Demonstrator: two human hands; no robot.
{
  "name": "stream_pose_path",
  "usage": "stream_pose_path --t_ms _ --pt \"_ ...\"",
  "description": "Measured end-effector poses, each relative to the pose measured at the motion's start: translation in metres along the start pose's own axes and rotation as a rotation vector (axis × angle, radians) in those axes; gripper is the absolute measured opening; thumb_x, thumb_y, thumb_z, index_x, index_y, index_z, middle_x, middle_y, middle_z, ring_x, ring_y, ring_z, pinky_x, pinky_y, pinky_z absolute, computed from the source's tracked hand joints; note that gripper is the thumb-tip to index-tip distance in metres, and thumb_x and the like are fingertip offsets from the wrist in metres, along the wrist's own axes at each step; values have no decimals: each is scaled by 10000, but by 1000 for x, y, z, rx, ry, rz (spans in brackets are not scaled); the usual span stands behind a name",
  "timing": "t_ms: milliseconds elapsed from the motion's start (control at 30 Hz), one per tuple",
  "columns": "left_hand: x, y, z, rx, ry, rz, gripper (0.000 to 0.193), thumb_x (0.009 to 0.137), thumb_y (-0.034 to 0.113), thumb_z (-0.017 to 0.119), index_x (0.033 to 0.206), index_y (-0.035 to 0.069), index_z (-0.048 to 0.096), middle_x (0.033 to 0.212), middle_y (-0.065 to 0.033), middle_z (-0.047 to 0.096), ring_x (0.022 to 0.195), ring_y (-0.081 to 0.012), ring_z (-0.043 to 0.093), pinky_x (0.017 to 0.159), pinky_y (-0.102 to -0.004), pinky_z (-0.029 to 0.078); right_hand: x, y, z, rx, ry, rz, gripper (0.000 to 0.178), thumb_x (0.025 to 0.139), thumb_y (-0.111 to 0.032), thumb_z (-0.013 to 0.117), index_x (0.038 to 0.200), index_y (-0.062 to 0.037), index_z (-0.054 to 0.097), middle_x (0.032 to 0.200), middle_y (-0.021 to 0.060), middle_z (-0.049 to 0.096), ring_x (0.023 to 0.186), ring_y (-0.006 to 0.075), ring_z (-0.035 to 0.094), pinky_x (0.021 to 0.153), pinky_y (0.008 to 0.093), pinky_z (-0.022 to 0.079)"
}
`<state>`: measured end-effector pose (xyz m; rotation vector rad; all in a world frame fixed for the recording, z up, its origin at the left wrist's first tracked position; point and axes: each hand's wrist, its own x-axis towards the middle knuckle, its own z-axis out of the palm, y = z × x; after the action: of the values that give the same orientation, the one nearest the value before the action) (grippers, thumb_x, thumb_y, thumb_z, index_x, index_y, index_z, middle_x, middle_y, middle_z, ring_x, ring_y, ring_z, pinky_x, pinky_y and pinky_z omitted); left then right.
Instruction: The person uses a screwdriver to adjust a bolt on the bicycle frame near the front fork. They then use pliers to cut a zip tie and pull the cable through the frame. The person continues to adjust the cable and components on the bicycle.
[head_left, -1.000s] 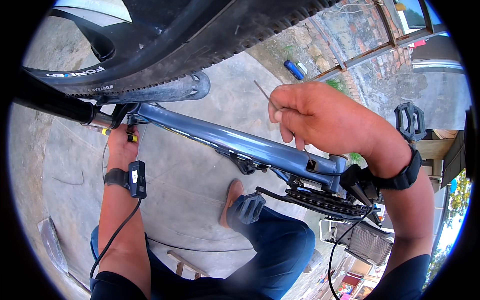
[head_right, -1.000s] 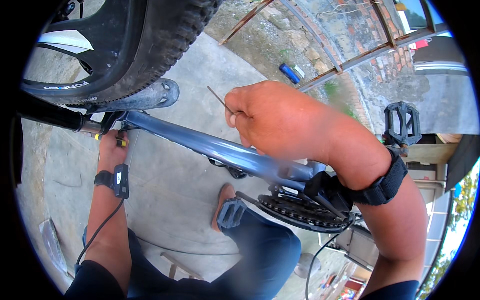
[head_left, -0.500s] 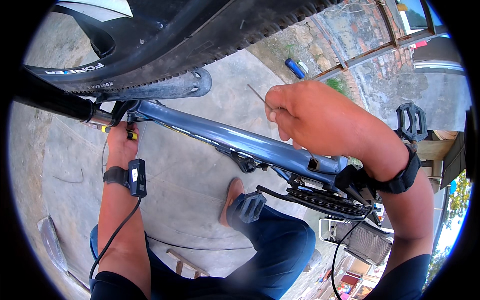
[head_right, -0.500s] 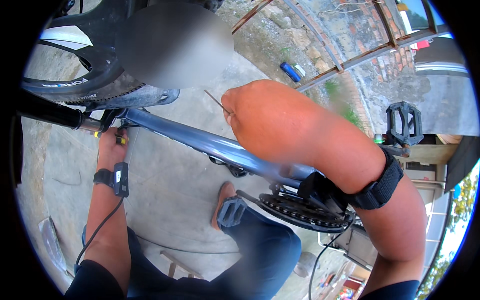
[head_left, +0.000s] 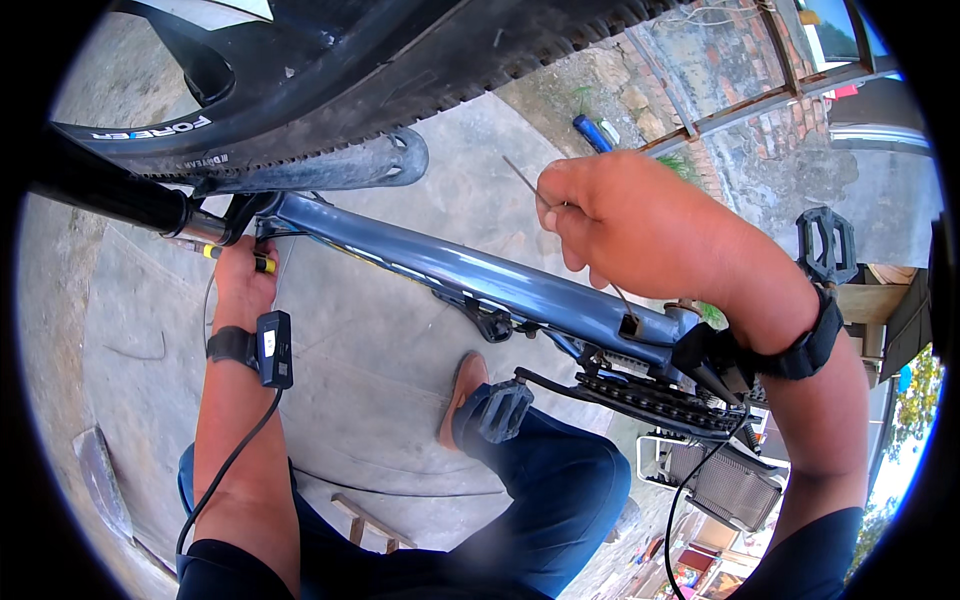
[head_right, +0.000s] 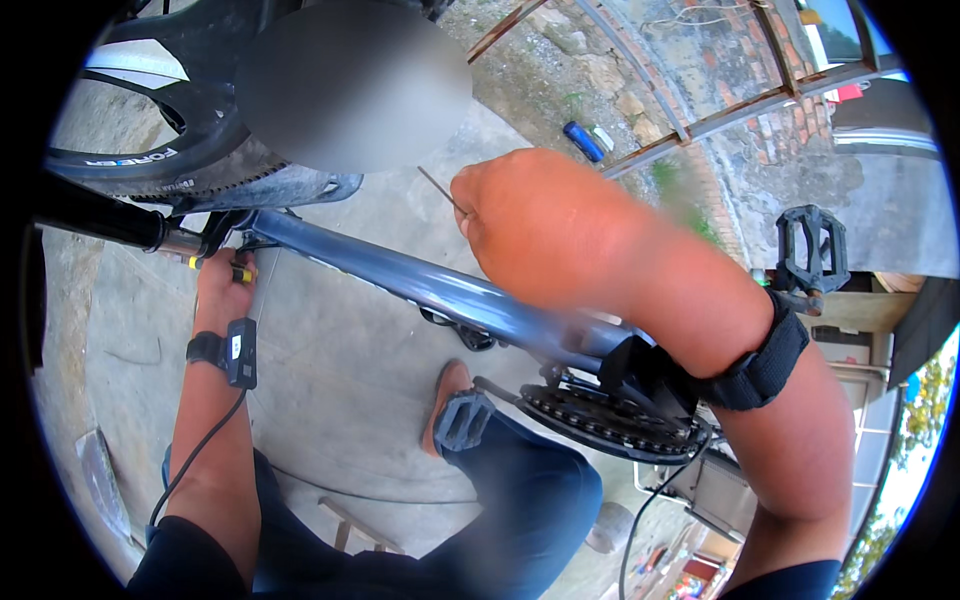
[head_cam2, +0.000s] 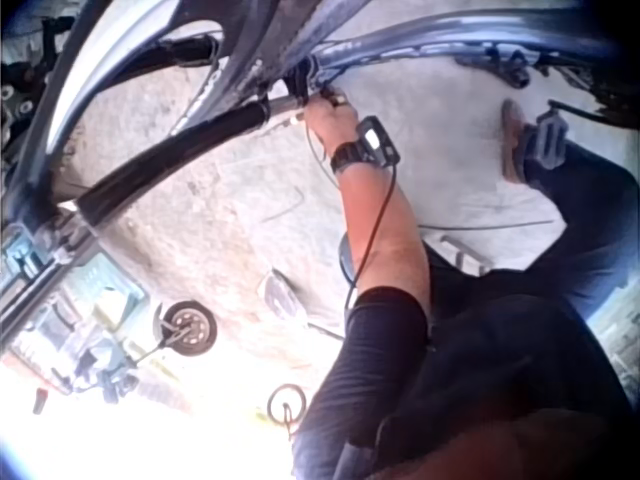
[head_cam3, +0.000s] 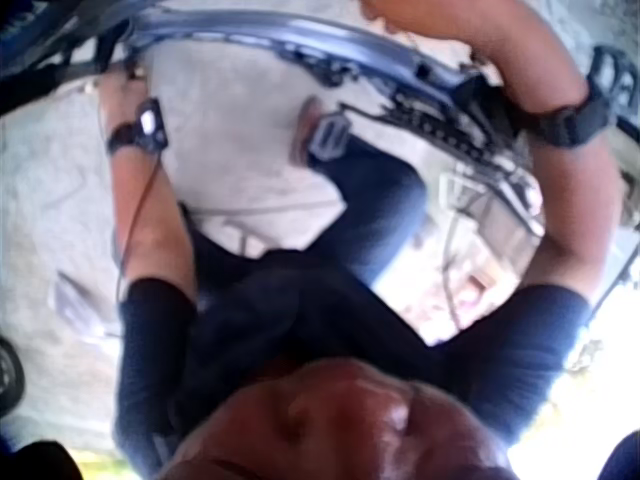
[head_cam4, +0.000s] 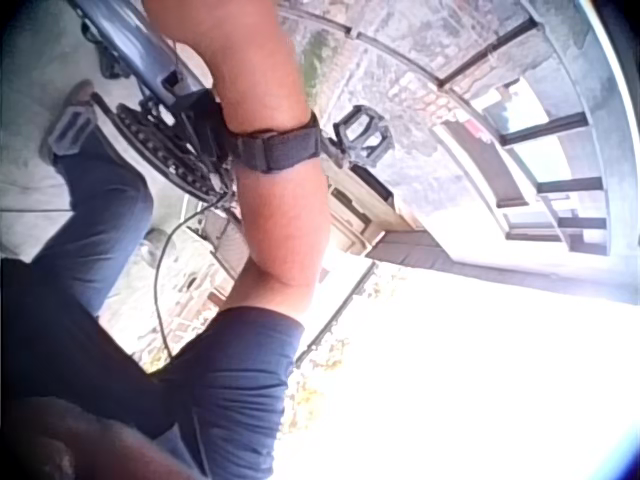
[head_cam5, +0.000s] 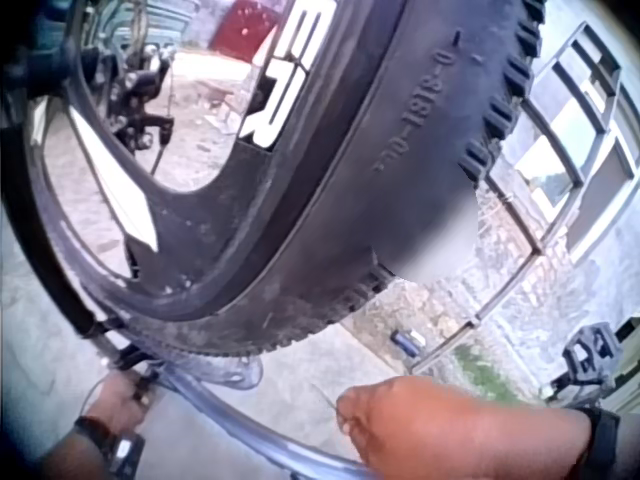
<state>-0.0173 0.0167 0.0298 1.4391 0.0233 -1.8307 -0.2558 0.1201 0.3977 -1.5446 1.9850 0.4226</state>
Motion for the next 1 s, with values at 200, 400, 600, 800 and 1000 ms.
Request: stream_pose_path --t_ms 200,400,600,800,1000 --pt "-5 1 3 5 14 -6 181 916 4 495 1086 27 438 912 -125 508 776 -240 582 623 -333 532 3 -4 -2 -8 -68 -4 126 874 -83 478 882 7 566 688 117 636 569 207 640 549 335 494" --pt "2 -1 0 34 3 5 167 919 14 502 1075 28 442 906 -121 514 771 -243 591 622 -332 530 3 -5 1 -44 -60 -29 133 884 -92 477 880 6 567 683 119 641 570 208 646 558 333 497" --pt "8 -2 -2 48 -1 17 144 917 13 494 1053 28 450 878 -118 519 733 -239 593 602 -332 528 7 -1 7 -5 -91 -5 144 907 -108 487 878 5 571 699 119 650 572 199 652 564 324 498" --pt "9 -1 -1 26 44 -13 118 936 41 504 1049 45 470 931 -106 514 837 -253 595 638 -325 510 9 -1 3 59 -103 67 161 884 -119 497 874 -10 617 687 184 635 696 351 642 665 441 488" --pt "12 -1 -2 23 27 -6 137 933 34 499 1064 34 458 922 -117 513 801 -247 589 628 -325 518 10 0 4 111 -117 84 119 864 -88 502 863 -16 597 595 130 623 601 287 649 617 407 483"
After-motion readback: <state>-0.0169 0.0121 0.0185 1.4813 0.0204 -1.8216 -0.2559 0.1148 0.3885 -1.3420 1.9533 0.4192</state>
